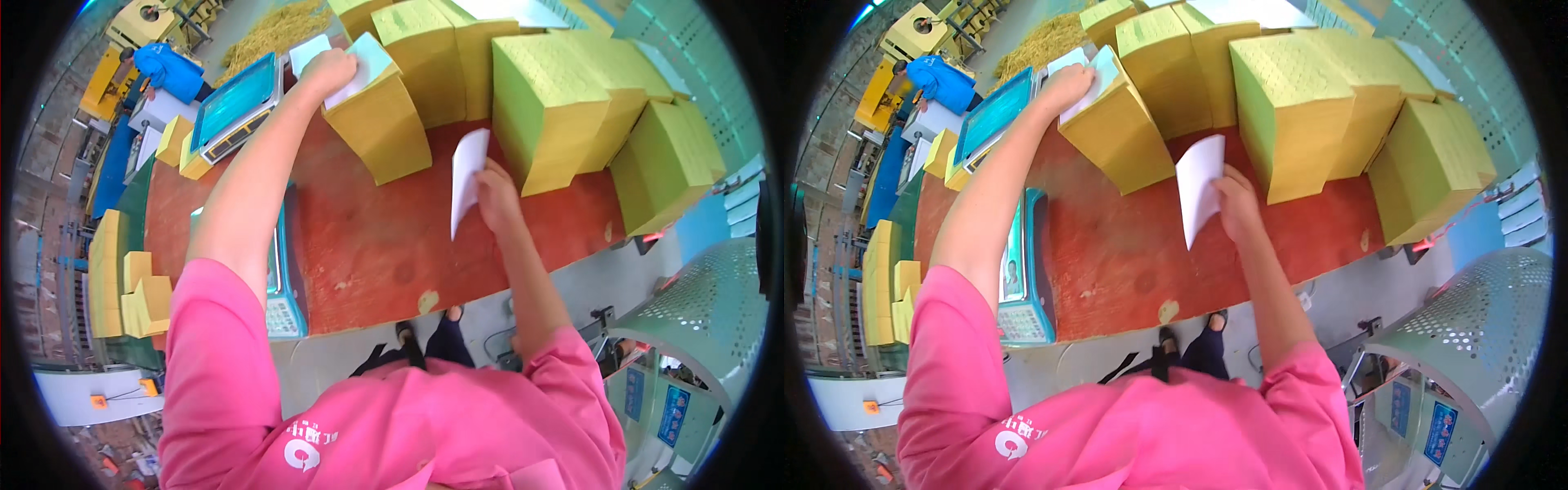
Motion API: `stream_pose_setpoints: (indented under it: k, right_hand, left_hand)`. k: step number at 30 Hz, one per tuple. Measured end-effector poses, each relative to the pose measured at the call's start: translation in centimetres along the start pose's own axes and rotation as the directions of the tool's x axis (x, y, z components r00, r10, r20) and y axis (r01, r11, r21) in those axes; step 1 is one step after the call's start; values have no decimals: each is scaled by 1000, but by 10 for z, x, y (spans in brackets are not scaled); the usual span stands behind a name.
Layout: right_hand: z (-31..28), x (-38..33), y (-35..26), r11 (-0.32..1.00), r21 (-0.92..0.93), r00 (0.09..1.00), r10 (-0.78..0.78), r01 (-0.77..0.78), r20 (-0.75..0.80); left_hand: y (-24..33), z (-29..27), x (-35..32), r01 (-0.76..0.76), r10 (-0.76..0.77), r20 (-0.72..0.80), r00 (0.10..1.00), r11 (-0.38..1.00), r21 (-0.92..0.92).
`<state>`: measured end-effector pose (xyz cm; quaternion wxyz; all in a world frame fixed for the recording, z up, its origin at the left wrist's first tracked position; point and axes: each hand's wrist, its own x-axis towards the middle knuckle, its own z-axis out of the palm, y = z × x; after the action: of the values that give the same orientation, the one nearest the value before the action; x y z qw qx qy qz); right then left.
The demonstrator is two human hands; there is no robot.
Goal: Weighing paper sheets and bundling stacks with a strap machine in a paper mill.
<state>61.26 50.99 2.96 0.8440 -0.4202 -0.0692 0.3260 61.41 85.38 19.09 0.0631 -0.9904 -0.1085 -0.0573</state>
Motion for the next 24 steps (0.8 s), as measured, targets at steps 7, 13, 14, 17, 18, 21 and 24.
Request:
stream_pose_setpoints:
  k: [7,13,14,17,18,21,24]
  right_hand:
    - [50,50,47,976,-219,993,9,17,120]
    - [34,-111,71,991,-123,997,-51,58,58]
    - [24,-149,73,998,-59,999,-6,8,43]
    - [-5,-244,81,981,120,983,142,-155,115]
    - [-7,-263,94,950,304,997,62,-76,56]
    - [11,-279,147,915,356,826,346,-192,-444]
    - [34,-279,159,860,475,939,299,-186,-172]
  left_hand:
    - [4,6,-11,-224,224,-36,974,975,14]
    - [70,-26,-139,-205,106,-226,968,854,-477]
    - [80,-31,-170,-291,164,-286,944,820,-493]
    - [100,-53,-255,-293,220,-196,956,777,-557]
    - [104,-60,-277,-276,240,-140,961,763,-584]
    - [113,-72,-310,-286,281,-108,954,732,-618]
    - [117,-75,-321,-283,258,-133,957,724,-630]
